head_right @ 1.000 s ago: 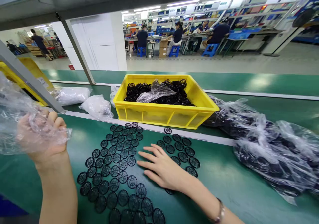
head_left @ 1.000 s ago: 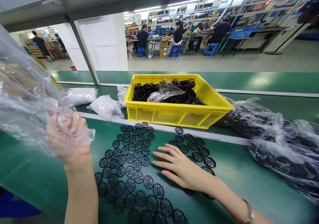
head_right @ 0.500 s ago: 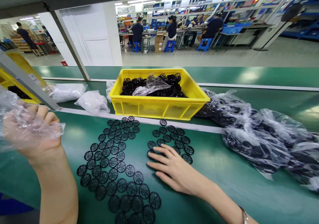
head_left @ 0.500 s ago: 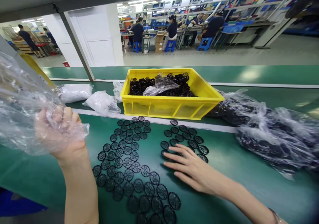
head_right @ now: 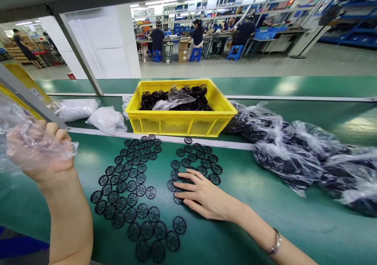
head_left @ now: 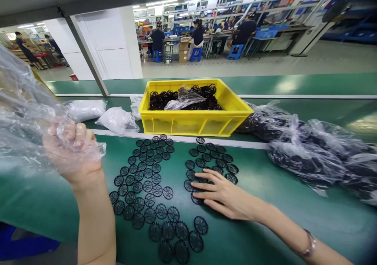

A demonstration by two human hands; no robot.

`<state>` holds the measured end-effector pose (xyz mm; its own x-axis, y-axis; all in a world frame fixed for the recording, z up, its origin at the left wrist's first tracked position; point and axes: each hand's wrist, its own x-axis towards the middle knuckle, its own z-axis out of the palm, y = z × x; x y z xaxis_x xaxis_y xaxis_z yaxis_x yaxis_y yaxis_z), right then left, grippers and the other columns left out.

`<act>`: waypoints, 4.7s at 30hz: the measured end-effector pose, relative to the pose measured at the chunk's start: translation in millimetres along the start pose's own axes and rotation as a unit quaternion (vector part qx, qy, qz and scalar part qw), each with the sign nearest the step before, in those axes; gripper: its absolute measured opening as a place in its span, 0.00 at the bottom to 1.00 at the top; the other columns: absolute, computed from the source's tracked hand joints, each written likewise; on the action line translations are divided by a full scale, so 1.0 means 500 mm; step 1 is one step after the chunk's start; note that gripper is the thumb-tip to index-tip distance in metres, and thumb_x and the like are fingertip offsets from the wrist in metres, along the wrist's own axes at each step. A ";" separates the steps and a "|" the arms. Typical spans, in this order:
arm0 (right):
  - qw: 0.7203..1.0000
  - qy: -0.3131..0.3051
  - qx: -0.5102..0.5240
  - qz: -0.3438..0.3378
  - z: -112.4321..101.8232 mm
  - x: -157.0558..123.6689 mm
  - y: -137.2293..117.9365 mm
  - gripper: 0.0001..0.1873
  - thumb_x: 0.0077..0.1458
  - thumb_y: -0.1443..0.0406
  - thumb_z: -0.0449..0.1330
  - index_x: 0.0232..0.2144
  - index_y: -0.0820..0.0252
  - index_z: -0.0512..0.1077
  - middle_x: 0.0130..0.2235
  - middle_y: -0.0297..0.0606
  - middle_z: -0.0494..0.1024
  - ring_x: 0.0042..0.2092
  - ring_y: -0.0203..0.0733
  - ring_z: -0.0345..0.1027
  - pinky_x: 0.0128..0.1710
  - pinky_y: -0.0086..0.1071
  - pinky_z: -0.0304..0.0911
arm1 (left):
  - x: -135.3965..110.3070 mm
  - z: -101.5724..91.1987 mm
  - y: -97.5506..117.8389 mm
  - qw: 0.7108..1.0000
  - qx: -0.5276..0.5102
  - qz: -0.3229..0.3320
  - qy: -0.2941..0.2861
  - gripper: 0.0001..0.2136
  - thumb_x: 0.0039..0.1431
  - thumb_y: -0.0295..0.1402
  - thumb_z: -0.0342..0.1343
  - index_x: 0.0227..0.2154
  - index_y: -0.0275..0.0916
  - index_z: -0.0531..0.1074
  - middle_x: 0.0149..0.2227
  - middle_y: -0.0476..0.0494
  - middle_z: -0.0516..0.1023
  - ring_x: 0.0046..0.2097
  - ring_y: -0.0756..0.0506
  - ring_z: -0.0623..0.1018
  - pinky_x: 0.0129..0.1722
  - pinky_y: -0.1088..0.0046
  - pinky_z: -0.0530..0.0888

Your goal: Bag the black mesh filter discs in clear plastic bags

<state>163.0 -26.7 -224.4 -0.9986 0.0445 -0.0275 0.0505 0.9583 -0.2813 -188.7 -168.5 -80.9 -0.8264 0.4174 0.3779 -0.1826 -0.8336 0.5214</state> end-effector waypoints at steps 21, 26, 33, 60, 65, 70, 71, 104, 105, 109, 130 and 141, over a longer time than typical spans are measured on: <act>0.997 0.009 0.049 -0.066 0.040 0.006 -0.128 0.27 0.68 0.62 0.53 0.67 0.43 0.57 0.66 0.29 0.65 0.69 0.48 0.50 0.70 0.54 0.46 | 0.005 -0.011 -0.002 0.997 -0.068 -0.008 -0.026 0.13 0.57 0.32 0.54 0.22 0.39 0.57 0.16 0.57 0.58 0.16 0.56 0.51 0.12 0.81 0.48; 0.997 0.029 0.023 -0.063 0.033 -0.025 -0.085 0.25 0.66 0.63 0.55 0.64 0.43 0.64 0.62 0.29 0.70 0.68 0.46 0.55 0.70 0.49 0.49 | 0.006 -0.015 0.016 0.999 -0.039 0.008 -0.011 0.11 0.55 0.30 0.56 0.22 0.39 0.58 0.17 0.58 0.55 0.17 0.57 0.51 0.13 0.81 0.49; 0.996 0.061 -0.051 -0.033 0.051 0.046 -0.092 0.24 0.68 0.58 0.54 0.65 0.44 0.62 0.66 0.37 0.66 0.67 0.52 0.55 0.66 0.56 0.52 | 0.012 -0.021 0.026 0.998 -0.051 0.018 -0.021 0.13 0.56 0.32 0.55 0.21 0.39 0.57 0.17 0.59 0.52 0.16 0.57 0.51 0.11 0.79 0.47; 0.961 0.207 -0.186 0.005 0.155 -0.045 -0.124 0.24 0.64 0.58 0.58 0.61 0.47 0.68 0.60 0.34 0.73 0.61 0.52 0.64 0.66 0.52 0.51 | 0.011 -0.047 0.052 0.994 -0.065 0.061 -0.071 0.08 0.56 0.35 0.60 0.30 0.38 0.68 0.18 0.59 0.57 0.16 0.56 0.51 0.12 0.79 0.51; 0.968 0.195 -0.149 -0.054 0.162 0.056 -0.218 0.26 0.64 0.62 0.57 0.63 0.51 0.64 0.62 0.34 0.71 0.60 0.49 0.65 0.66 0.49 0.54 | -0.003 -0.041 0.059 0.993 0.060 0.078 -0.066 0.12 0.52 0.40 0.66 0.32 0.43 0.69 0.22 0.57 0.53 0.19 0.53 0.52 0.16 0.74 0.52; 0.966 0.218 -0.116 -0.077 0.202 0.109 -0.252 0.17 0.63 0.67 0.58 0.54 0.59 0.72 0.54 0.36 0.79 0.56 0.46 0.70 0.68 0.45 0.52 | -0.003 -0.050 0.063 0.991 0.069 0.100 -0.052 0.10 0.51 0.40 0.65 0.32 0.43 0.72 0.22 0.56 0.52 0.21 0.52 0.47 0.18 0.71 0.48; 0.965 0.217 -0.119 -0.080 0.205 0.091 -0.235 0.17 0.63 0.67 0.58 0.54 0.58 0.73 0.53 0.35 0.79 0.56 0.44 0.71 0.68 0.44 0.51 | -0.002 -0.051 0.062 0.991 0.069 0.103 -0.050 0.10 0.50 0.40 0.65 0.32 0.43 0.72 0.22 0.56 0.53 0.21 0.52 0.47 0.18 0.70 0.49; 0.996 -0.021 0.021 -0.089 0.044 0.157 -0.151 0.20 0.70 0.56 0.49 0.61 0.45 0.67 0.62 0.35 0.70 0.65 0.52 0.59 0.66 0.57 0.49 | 0.018 -0.058 0.065 0.992 -0.119 0.030 -0.036 0.15 0.73 0.35 0.40 0.33 0.38 0.68 0.18 0.55 0.61 0.16 0.55 0.60 0.13 0.82 0.58; 0.996 -0.024 0.028 -0.080 0.038 0.145 -0.143 0.18 0.70 0.57 0.50 0.58 0.44 0.70 0.60 0.33 0.72 0.64 0.51 0.59 0.67 0.57 0.47 | 0.019 -0.060 0.066 0.991 -0.123 0.030 -0.037 0.14 0.72 0.36 0.41 0.33 0.38 0.68 0.19 0.56 0.61 0.16 0.55 0.60 0.13 0.82 0.57; 0.998 0.015 0.035 -0.045 0.019 0.139 -0.114 0.16 0.69 0.59 0.51 0.53 0.48 0.74 0.57 0.37 0.76 0.62 0.50 0.61 0.64 0.51 0.55 | 0.020 -0.052 0.063 0.990 -0.138 0.021 -0.012 0.18 0.73 0.37 0.37 0.33 0.37 0.68 0.19 0.56 0.60 0.16 0.56 0.61 0.13 0.82 0.58; 0.992 0.108 -0.062 0.005 0.043 0.240 -0.017 0.21 0.69 0.57 0.52 0.61 0.51 0.69 0.64 0.44 0.67 0.65 0.57 0.56 0.60 0.55 0.59 | 0.032 -0.056 0.035 0.989 -0.137 0.009 -0.047 0.15 0.72 0.36 0.39 0.36 0.36 0.68 0.19 0.54 0.66 0.17 0.55 0.64 0.14 0.83 0.62; 0.995 0.089 -0.038 0.009 0.044 0.161 0.000 0.18 0.69 0.57 0.52 0.57 0.47 0.72 0.60 0.38 0.73 0.63 0.54 0.60 0.62 0.55 0.55 | 0.053 -0.072 0.029 0.982 -0.180 0.005 -0.052 0.25 0.73 0.44 0.29 0.35 0.35 0.68 0.18 0.52 0.65 0.16 0.54 0.63 0.12 0.82 0.61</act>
<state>82.9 -29.5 -247.6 -0.9846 0.1054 0.1398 0.0748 0.9752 -0.2083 -232.5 -182.3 -90.8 -0.7742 0.4270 0.4672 -0.3664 -0.9043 0.2191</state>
